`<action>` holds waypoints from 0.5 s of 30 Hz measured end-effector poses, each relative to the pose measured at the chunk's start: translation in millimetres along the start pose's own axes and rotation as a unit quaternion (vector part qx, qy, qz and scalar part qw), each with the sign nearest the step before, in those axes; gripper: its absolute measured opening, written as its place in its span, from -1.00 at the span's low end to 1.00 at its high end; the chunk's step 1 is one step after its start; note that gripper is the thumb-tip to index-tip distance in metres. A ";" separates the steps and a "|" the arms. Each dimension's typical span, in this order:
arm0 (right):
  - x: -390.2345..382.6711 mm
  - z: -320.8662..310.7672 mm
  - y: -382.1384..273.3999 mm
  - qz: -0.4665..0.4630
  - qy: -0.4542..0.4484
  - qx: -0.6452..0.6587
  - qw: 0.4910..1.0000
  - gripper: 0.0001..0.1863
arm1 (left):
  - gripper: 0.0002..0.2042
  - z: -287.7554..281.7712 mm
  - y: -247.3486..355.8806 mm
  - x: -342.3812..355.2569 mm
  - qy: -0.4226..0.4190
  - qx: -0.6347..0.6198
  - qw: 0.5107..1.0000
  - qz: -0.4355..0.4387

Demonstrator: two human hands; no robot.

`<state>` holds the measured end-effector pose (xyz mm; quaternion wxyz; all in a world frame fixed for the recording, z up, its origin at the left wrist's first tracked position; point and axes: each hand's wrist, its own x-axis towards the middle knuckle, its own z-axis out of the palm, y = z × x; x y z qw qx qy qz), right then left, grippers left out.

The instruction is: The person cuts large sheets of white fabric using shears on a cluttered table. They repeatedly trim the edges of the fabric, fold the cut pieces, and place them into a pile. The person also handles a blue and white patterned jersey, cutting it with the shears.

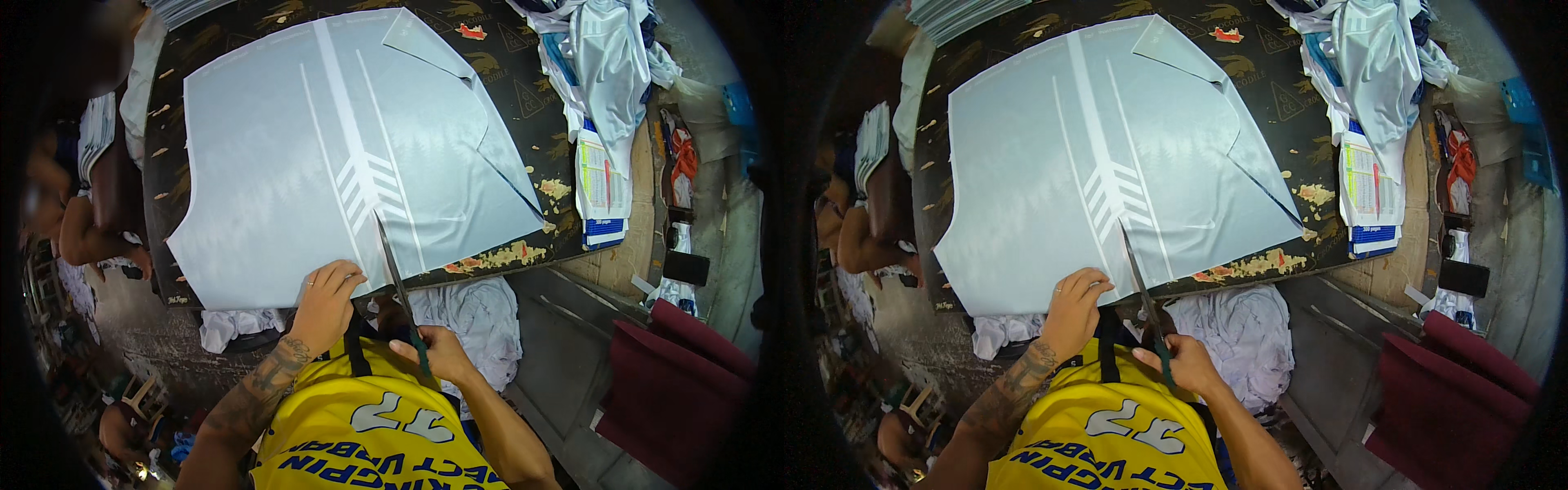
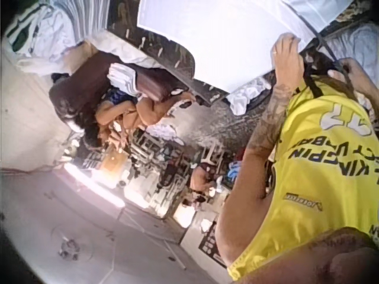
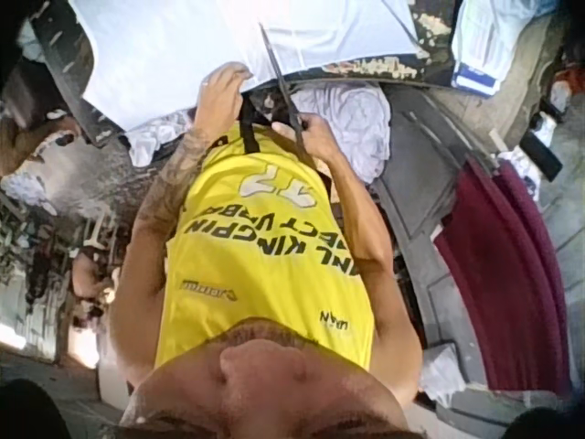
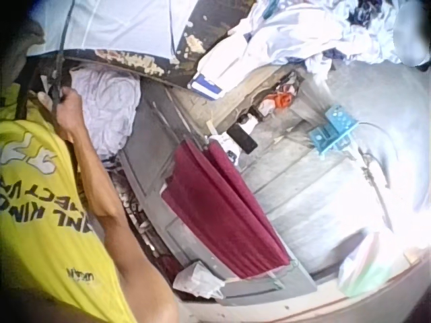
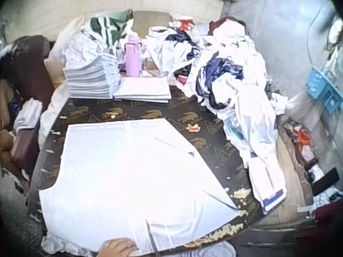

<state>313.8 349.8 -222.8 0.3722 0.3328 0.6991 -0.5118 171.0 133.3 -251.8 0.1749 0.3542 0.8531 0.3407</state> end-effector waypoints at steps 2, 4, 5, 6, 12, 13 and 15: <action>6.7 -3.4 -14.4 0.013 -0.002 -0.017 1.000 -0.32 | -0.54 -4.2 -1.5 0.5 -0.021 -0.008 1.000 -0.008; 13.8 -6.8 -28.0 0.013 -0.017 -0.025 0.999 -0.31 | -0.53 -7.5 -3.4 0.3 -0.037 -0.014 0.999 -0.008; 18.4 -10.1 -34.0 0.017 -0.022 -0.042 0.999 -0.30 | -0.54 -8.9 -4.2 -0.3 -0.046 -0.014 0.999 -0.008; 21.4 -9.8 -40.0 -0.014 -0.018 -0.021 1.000 -0.33 | -0.54 -10.1 -5.2 0.5 -0.052 -0.013 0.999 -0.010; 42.8 -19.1 -72.0 -0.026 -0.029 0.012 0.999 -0.38 | -0.56 -20.2 -9.0 9.8 -0.080 -0.039 0.996 -0.005; 48.1 -21.1 -78.6 0.003 -0.022 -0.012 1.000 -0.37 | -0.56 -22.5 -9.2 11.1 -0.077 -0.040 0.996 -0.002; 53.0 -25.2 -91.0 -0.024 -0.034 0.050 0.998 -0.32 | -0.58 -26.3 -10.9 13.8 -0.093 -0.050 0.994 -0.001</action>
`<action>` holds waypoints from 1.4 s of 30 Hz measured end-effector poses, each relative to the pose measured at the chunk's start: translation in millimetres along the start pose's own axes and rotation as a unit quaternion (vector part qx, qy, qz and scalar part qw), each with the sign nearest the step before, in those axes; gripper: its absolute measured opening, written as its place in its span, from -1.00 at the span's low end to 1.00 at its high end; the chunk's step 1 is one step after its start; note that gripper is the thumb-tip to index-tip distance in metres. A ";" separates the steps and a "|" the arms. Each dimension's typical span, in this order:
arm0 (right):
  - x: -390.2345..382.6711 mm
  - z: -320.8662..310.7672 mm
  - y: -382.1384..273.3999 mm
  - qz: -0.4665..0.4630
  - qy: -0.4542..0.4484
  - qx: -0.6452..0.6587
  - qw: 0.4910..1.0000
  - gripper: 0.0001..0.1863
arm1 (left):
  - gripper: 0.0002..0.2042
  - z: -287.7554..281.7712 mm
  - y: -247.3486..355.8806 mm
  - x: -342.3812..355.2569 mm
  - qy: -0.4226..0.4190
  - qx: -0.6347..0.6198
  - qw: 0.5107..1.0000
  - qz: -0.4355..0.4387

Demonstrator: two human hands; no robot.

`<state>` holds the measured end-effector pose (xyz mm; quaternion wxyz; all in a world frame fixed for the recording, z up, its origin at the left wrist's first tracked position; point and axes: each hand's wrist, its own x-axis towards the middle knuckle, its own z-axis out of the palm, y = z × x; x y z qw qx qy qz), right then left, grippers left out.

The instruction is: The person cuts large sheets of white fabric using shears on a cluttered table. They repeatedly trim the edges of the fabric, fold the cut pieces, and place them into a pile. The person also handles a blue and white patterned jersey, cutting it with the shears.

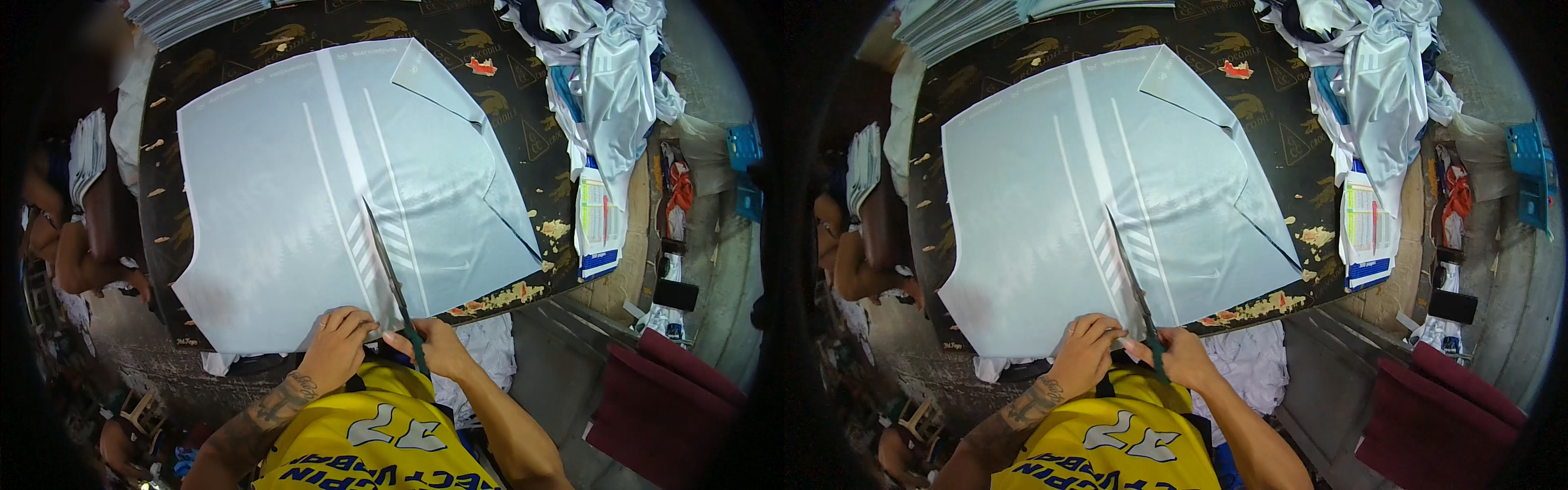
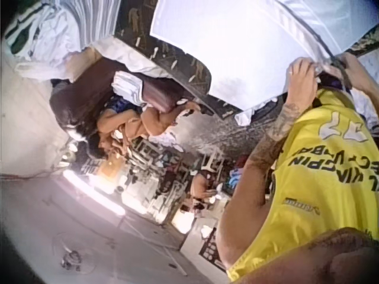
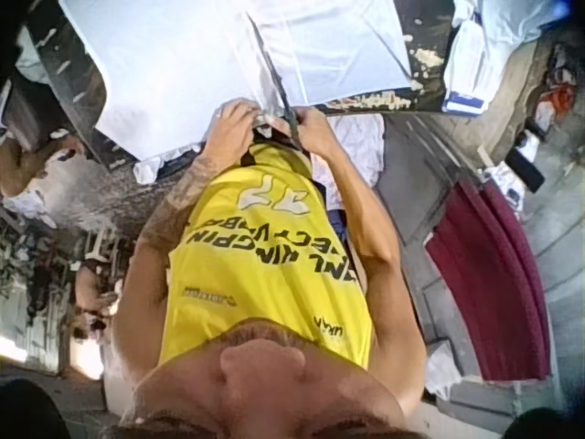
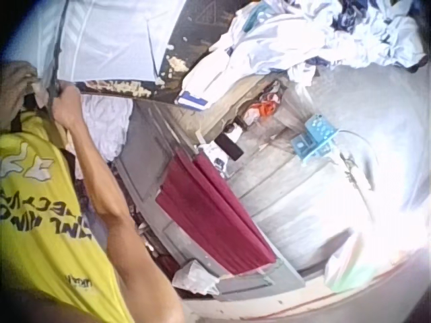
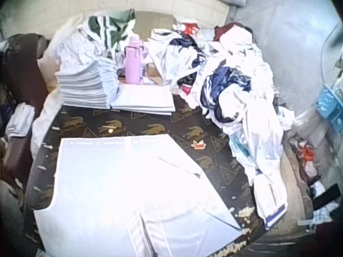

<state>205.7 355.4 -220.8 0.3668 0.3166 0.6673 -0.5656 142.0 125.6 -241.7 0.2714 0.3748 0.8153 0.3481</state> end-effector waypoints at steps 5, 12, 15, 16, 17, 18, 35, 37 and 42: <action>26.9 -7.5 -41.0 0.011 -0.002 0.007 1.000 -0.22 | -0.60 -11.3 -8.1 6.1 -0.058 -0.022 0.998 -0.003; 59.9 -19.7 -95.4 0.005 0.012 -0.036 0.999 -0.25 | -0.68 -33.9 -14.6 21.5 -0.127 -0.085 0.988 0.010; 72.4 -22.6 -113.4 0.070 0.007 -0.028 0.997 -0.24 | -0.69 -41.4 -20.2 29.0 -0.142 -0.114 0.983 0.030; 78.7 -24.7 -119.6 0.031 0.024 -0.028 0.999 -0.27 | -0.69 -43.1 -23.2 31.1 -0.139 -0.123 0.982 0.038; 83.0 -25.5 -125.4 0.022 0.018 -0.038 0.999 -0.29 | -0.70 -44.4 -26.5 33.4 -0.170 -0.131 0.976 0.027; 90.7 -28.0 -132.7 -0.016 0.022 -0.039 0.999 -0.31 | -0.70 -45.3 -29.8 35.8 -0.187 -0.134 0.973 0.021; 189.9 -49.1 -236.3 -0.014 0.036 -0.074 0.997 -0.17 | -0.72 -51.2 -47.5 52.7 -0.299 -0.245 0.922 -0.031; 188.9 -54.1 -241.2 -0.043 0.030 -0.017 0.998 -0.24 | -0.75 -69.4 -40.7 66.7 -0.286 -0.245 0.925 -0.053; 137.1 -88.3 -190.0 -0.150 0.141 0.023 0.978 -0.50 | -0.74 -164.7 -72.7 185.4 0.180 -0.067 0.971 -0.140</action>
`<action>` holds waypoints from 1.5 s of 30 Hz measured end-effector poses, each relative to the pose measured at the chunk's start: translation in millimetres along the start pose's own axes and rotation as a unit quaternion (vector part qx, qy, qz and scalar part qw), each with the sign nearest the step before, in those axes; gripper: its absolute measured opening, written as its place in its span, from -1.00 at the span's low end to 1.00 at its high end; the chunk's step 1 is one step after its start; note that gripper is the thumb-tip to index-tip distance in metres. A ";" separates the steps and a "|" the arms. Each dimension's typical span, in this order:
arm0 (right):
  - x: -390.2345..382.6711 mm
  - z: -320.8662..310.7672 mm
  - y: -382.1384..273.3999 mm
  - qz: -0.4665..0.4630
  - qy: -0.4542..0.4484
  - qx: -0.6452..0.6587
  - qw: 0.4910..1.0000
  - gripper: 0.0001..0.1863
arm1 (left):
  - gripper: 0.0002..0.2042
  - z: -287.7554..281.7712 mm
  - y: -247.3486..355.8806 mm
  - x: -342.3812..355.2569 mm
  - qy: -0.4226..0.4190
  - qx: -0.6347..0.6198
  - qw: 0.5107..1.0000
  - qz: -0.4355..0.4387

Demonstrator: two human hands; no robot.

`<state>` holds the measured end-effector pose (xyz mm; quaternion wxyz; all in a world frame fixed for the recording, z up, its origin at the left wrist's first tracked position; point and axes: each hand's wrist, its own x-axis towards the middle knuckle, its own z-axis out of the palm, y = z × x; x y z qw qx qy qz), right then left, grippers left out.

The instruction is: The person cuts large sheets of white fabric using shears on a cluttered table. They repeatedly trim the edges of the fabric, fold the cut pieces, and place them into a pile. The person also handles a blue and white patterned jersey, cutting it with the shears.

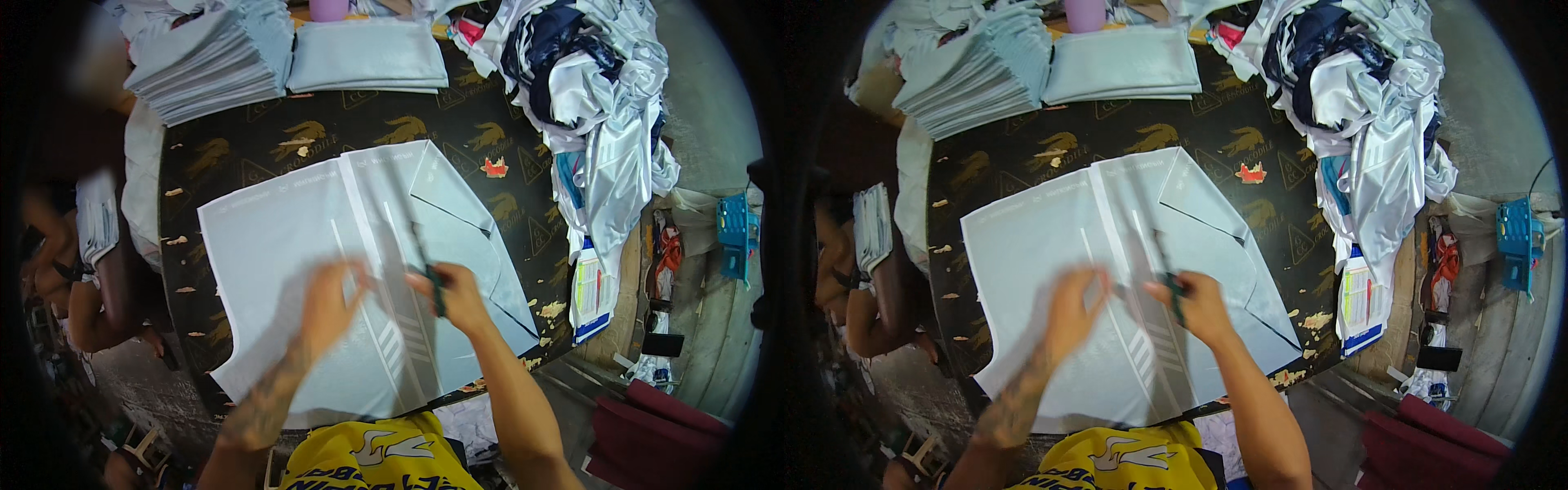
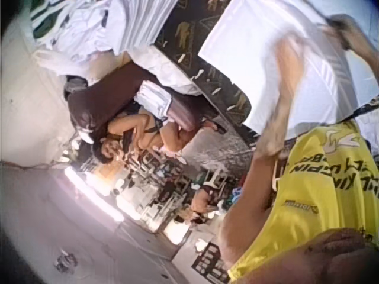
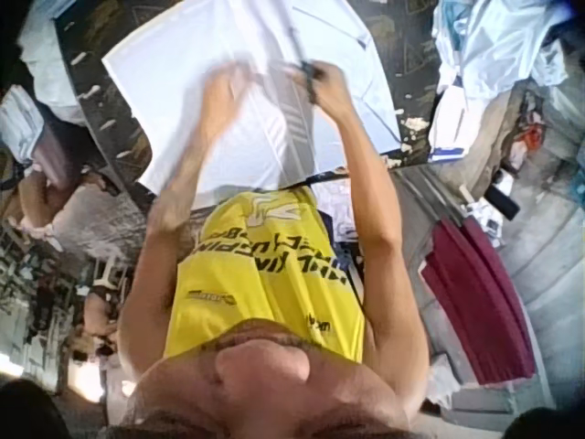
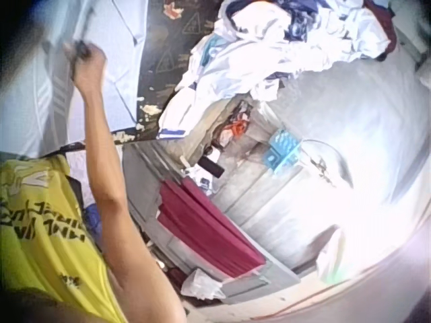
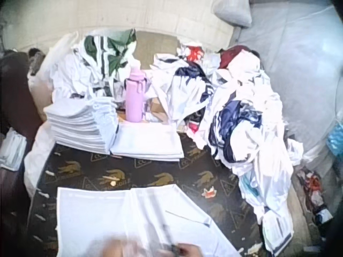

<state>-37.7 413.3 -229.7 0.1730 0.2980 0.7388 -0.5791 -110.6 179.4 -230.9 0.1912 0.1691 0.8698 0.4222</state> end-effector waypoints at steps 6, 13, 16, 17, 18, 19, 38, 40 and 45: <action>-137.4 -129.5 126.4 -0.010 0.328 -0.296 0.897 -0.70 | -0.64 -2.0 -55.0 197.7 0.114 0.288 0.946 0.092; -179.2 -206.6 222.9 0.019 0.364 -0.343 0.866 -0.60 | -0.72 16.5 81.8 129.1 0.000 -0.106 0.993 0.052; -181.0 -172.7 185.4 -0.155 0.450 -0.288 0.831 -0.48 | -0.47 4.7 159.7 60.6 -0.074 -0.321 0.937 0.117; -183.1 -152.7 162.2 -0.232 0.400 -0.193 0.865 -0.45 | -0.60 -2.9 183.5 38.9 -0.111 -0.339 0.924 0.138; -184.0 -125.2 137.5 -0.230 0.310 -0.095 0.918 -0.36 | -0.74 -10.1 205.0 16.2 -0.130 -0.328 0.922 0.162; -183.2 -94.9 112.1 -0.252 0.196 -0.076 0.945 -0.24 | -0.74 -16.4 222.9 -8.8 -0.137 -0.353 0.901 0.212; -336.9 72.0 -24.4 -0.428 -0.212 -0.075 0.875 -0.75 | -0.59 -427.4 5.7 -284.1 0.549 0.164 0.815 0.086; -311.9 95.4 -17.3 -0.390 -0.189 -0.069 0.899 -0.72 | -0.55 -425.8 -32.7 -204.2 0.495 0.293 0.812 0.099; -271.8 107.4 46.7 -0.170 -0.188 -0.119 0.960 -0.83 | -0.44 -321.5 -126.9 -27.8 0.300 0.230 0.923 0.064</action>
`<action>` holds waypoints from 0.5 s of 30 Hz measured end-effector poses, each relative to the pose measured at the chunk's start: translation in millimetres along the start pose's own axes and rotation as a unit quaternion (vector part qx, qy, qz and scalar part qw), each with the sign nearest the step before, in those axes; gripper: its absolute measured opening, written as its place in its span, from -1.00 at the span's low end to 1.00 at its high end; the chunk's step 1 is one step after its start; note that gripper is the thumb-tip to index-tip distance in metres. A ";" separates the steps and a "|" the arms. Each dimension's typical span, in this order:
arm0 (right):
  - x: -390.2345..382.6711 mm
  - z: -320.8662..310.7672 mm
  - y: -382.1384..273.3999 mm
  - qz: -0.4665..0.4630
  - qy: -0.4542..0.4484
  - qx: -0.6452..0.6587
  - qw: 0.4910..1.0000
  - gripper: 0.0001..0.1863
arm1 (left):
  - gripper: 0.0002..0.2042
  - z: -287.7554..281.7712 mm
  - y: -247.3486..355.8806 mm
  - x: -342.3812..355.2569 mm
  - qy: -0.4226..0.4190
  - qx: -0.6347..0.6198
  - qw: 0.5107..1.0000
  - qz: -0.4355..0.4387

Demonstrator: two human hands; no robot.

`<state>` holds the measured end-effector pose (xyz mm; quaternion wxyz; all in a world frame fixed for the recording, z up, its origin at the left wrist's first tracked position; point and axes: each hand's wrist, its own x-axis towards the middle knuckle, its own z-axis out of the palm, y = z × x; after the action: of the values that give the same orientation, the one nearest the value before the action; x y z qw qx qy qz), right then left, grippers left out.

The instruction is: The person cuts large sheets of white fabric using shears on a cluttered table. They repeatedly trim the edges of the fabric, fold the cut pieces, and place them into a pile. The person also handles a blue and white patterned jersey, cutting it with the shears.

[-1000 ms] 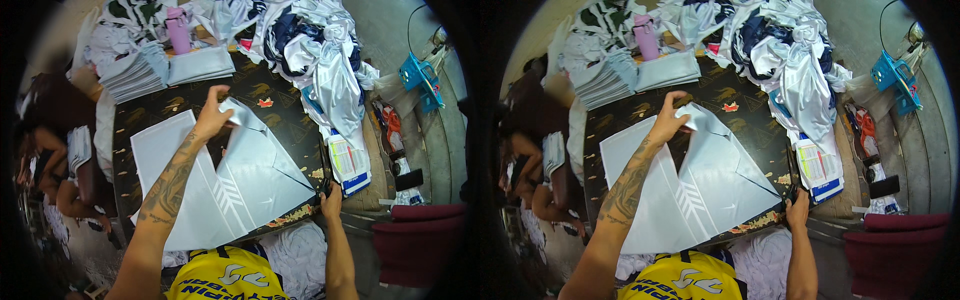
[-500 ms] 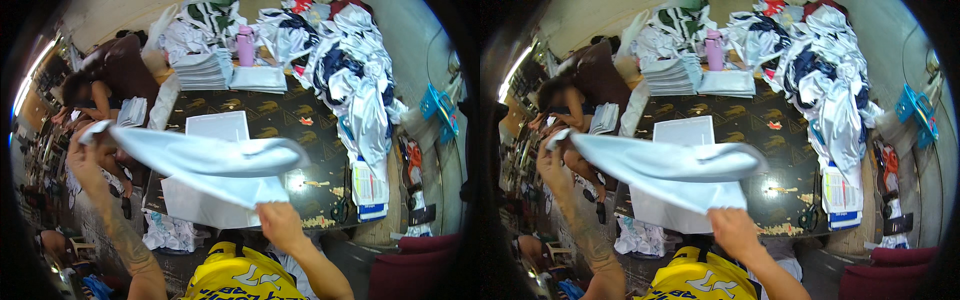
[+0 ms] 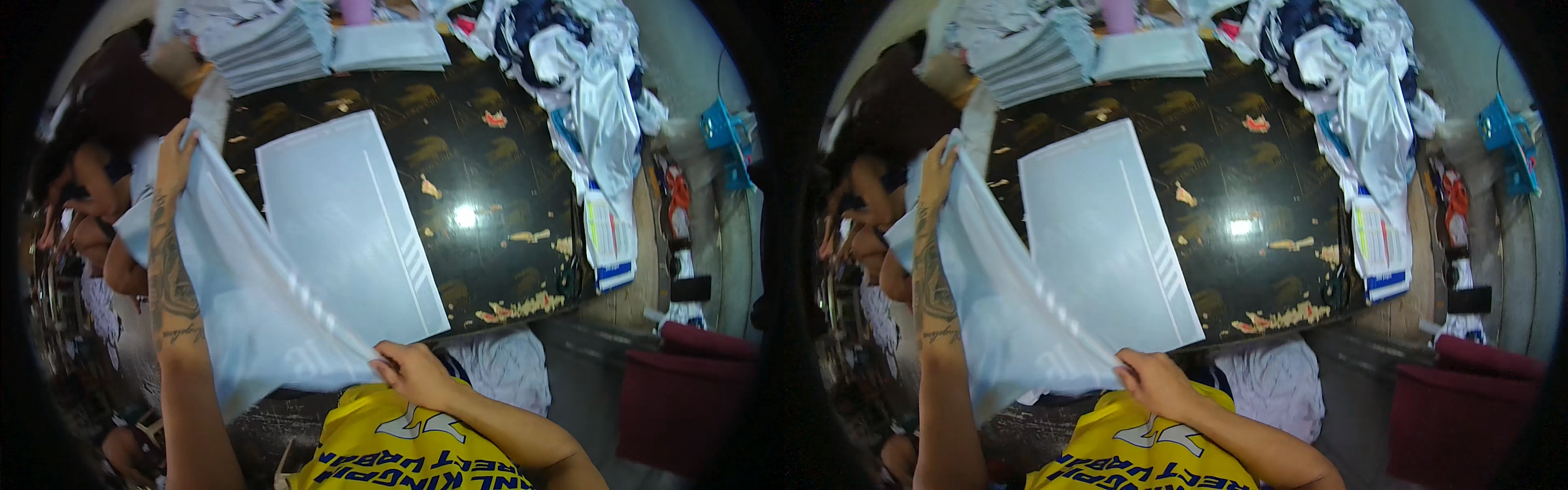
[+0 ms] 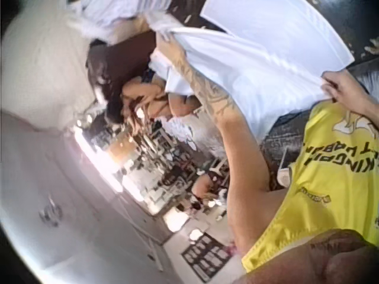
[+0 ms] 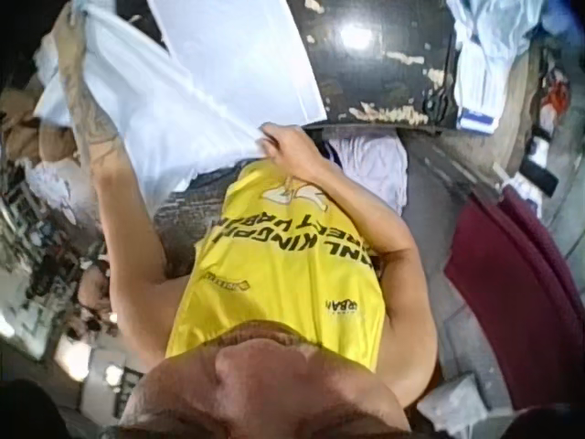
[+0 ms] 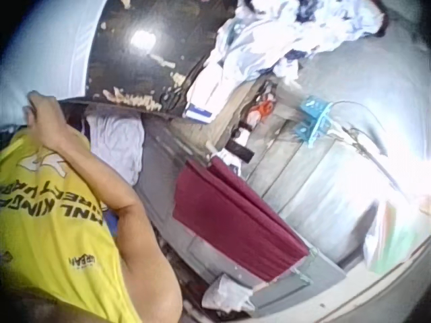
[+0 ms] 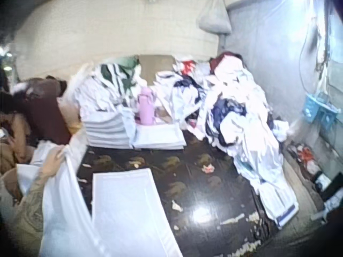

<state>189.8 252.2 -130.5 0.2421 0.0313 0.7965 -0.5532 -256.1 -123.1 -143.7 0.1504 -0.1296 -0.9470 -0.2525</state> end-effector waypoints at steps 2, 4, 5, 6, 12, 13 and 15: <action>-1.4 10.1 32.8 0.029 0.080 0.009 0.996 -0.84 | -0.43 80.5 10.4 6.3 -0.065 -0.019 0.998 0.016; -2.3 16.9 60.6 0.081 0.159 -0.001 0.984 -0.85 | -0.44 148.4 31.7 11.3 -0.119 -0.064 0.990 0.027; -2.5 18.0 71.9 0.130 0.178 -0.006 0.975 -0.86 | -0.45 174.2 44.6 14.8 -0.145 -0.061 0.987 0.043; -1.4 17.8 80.8 0.155 0.201 0.000 0.967 -0.85 | -0.47 195.3 58.8 18.6 -0.147 -0.070 0.984 0.065; 3.9 -2.3 110.3 0.169 0.338 -0.060 0.924 -0.85 | -0.66 254.0 140.6 37.5 -0.182 -0.042 0.979 0.081; 5.9 -6.1 115.2 0.149 0.355 -0.076 0.920 -0.85 | -0.68 257.8 150.8 42.0 -0.199 -0.047 0.976 0.079; 7.2 -10.6 123.0 0.166 0.361 -0.062 0.916 -0.77 | -0.65 269.2 169.8 35.6 -0.199 0.000 0.979 0.054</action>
<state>218.8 307.6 -237.2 0.0276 0.3454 0.8456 -0.4061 -293.3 164.7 -279.4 -0.0278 -0.2280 -0.9496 -0.2132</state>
